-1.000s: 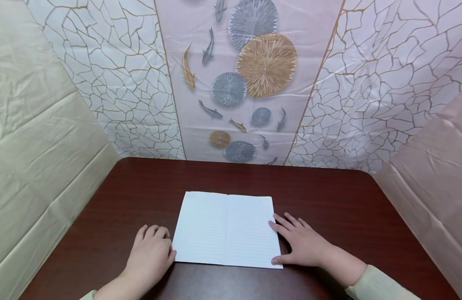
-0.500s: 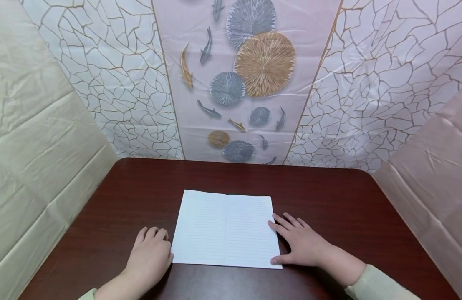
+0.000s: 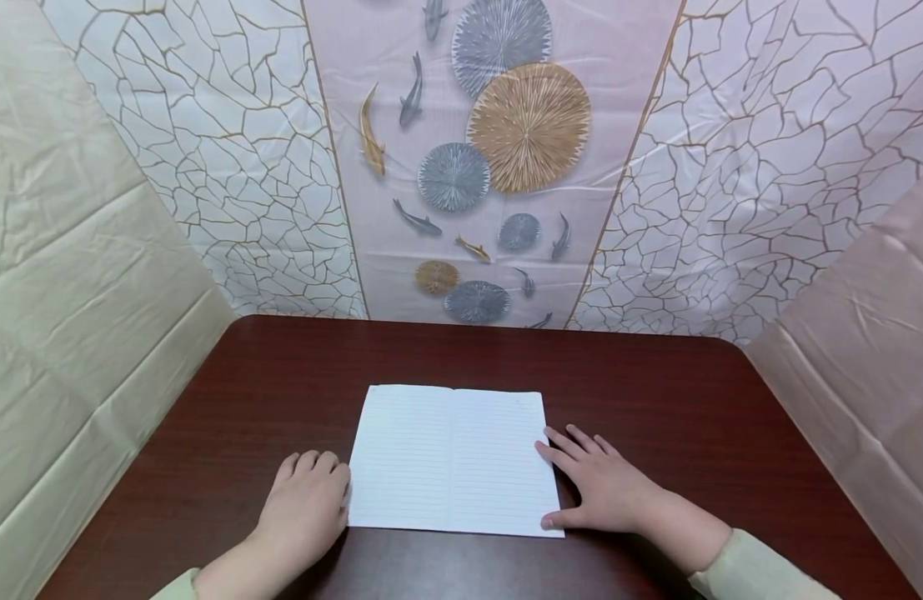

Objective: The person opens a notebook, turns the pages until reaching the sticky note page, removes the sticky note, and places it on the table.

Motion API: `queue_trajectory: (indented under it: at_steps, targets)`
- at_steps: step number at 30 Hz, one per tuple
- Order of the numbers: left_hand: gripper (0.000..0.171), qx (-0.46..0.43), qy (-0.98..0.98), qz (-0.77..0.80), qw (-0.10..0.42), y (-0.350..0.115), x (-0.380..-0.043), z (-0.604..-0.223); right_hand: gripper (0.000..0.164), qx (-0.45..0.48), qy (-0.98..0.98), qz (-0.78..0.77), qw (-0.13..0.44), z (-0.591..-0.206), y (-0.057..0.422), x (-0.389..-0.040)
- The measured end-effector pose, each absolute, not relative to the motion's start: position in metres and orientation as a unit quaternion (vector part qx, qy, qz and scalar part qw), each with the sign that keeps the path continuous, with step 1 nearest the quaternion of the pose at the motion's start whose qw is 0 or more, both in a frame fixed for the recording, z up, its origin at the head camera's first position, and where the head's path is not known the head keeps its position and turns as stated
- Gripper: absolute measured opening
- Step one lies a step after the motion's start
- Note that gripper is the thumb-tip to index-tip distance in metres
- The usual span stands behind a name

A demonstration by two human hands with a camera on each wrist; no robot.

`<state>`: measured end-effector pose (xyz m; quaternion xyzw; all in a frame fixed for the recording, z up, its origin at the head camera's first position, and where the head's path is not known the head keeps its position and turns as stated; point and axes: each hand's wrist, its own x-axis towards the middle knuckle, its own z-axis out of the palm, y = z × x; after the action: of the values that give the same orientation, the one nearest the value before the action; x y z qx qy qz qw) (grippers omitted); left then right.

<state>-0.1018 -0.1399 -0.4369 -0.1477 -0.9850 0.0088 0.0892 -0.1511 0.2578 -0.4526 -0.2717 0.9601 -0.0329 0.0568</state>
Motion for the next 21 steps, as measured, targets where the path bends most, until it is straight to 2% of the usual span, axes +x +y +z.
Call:
queue_trajectory:
  at_steps: [7,13,21]
  targets:
    - [0.014,-0.172,-0.983,-0.005,0.069,-0.117,-0.111,-0.432,0.099,-0.271,0.960,-0.033,0.058,-0.452,0.258,-0.151]
    - [0.024,-0.232,-0.969,-0.014,0.077,-0.093,-0.120,-0.430,0.099,-0.272,0.960,-0.036,0.061,-0.454,0.258,-0.151]
    - [0.053,-0.283,-0.958,-0.041,0.032,-0.066,-0.128,-0.436,0.099,-0.275,0.959,-0.031,0.058,-0.454,0.259,-0.151]
